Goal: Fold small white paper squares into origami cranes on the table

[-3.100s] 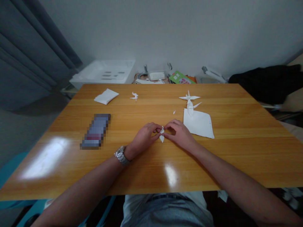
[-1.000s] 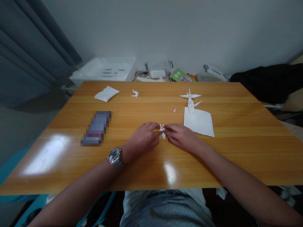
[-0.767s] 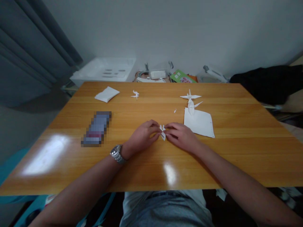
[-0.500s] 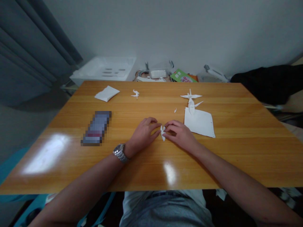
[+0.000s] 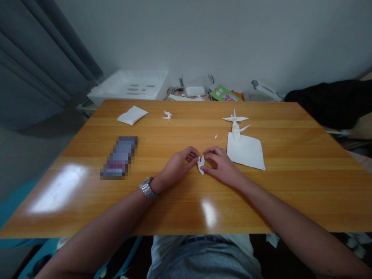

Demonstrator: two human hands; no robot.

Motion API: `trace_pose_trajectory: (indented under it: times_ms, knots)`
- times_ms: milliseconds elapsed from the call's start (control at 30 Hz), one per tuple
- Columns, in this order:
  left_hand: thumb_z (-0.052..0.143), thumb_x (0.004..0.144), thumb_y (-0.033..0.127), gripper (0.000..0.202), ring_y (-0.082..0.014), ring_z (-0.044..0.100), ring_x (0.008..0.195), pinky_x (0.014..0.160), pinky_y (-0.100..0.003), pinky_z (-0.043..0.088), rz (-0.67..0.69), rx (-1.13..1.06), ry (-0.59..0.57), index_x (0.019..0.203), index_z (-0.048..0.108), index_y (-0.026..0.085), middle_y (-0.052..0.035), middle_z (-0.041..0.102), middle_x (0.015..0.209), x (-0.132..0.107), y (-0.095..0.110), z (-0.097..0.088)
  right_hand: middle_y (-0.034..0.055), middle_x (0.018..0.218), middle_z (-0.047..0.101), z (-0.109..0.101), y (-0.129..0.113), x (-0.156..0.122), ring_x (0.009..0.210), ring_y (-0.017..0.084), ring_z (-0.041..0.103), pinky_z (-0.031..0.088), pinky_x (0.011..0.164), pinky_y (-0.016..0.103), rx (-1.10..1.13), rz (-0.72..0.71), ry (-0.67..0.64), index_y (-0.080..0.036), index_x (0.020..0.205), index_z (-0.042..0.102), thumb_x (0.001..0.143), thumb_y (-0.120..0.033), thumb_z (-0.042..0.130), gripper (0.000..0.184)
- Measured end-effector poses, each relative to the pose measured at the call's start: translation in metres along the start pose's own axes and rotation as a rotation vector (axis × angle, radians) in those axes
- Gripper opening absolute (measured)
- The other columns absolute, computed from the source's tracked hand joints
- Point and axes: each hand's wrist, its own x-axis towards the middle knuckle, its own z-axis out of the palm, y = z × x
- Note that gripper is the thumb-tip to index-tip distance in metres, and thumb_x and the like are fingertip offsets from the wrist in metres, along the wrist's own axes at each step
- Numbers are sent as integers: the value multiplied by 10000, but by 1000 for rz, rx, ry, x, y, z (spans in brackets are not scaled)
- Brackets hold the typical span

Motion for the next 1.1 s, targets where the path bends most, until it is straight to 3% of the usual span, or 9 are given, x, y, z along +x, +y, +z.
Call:
trace_pose_trajectory:
  times_ms: [100,233,333,500,667,867,1100]
  knots:
    - [628,957,289,142,-148,699,907,844,-275,567,-7,-126,23,1053,614,185,-33,723,978,-1,2,2,93,1132,649,-3,-3,1,1093,265,595,460,993,450,131,27,-7,-214,994,679,883,-300,712,144]
    - [644,958,331,213,-161,708,956,883,-285,564,-12,-246,-4,1098,669,173,-66,738,1036,-2,9,0,48,941,688,-8,-11,1,862,194,633,493,810,339,525,223,-119,-202,977,643,960,-379,615,180]
    - [676,938,344,223,-165,706,950,881,-289,562,-7,-344,-8,1069,686,164,-74,735,1027,-3,13,-2,33,911,683,-10,-16,1,820,167,623,472,752,292,757,310,-150,-194,974,639,938,-416,657,225]
    - [730,897,323,200,-145,689,886,836,-269,549,-1,-454,-4,977,680,147,-65,719,958,-3,18,-3,19,857,670,-13,-21,-1,755,134,591,428,698,259,947,399,-192,-180,946,661,881,-421,745,264]
    - [727,897,332,207,-140,680,870,828,-268,541,-34,-492,-20,953,671,140,-64,715,943,-3,20,-3,20,828,673,-15,-25,-1,731,127,580,422,682,256,978,424,-213,-172,913,667,869,-430,758,277]
    - [709,899,387,265,-158,678,892,839,-285,541,-84,-442,-40,971,684,134,-76,724,962,-2,17,-4,5,797,642,-17,-27,0,704,122,557,408,645,244,898,448,-152,-171,910,662,838,-454,776,314]
    - [680,914,388,260,-155,670,875,817,-276,538,-90,-379,-3,957,678,131,-76,718,945,-3,20,-3,8,805,620,-16,-27,0,713,137,532,385,641,258,773,427,-167,-173,922,662,864,-505,724,342]
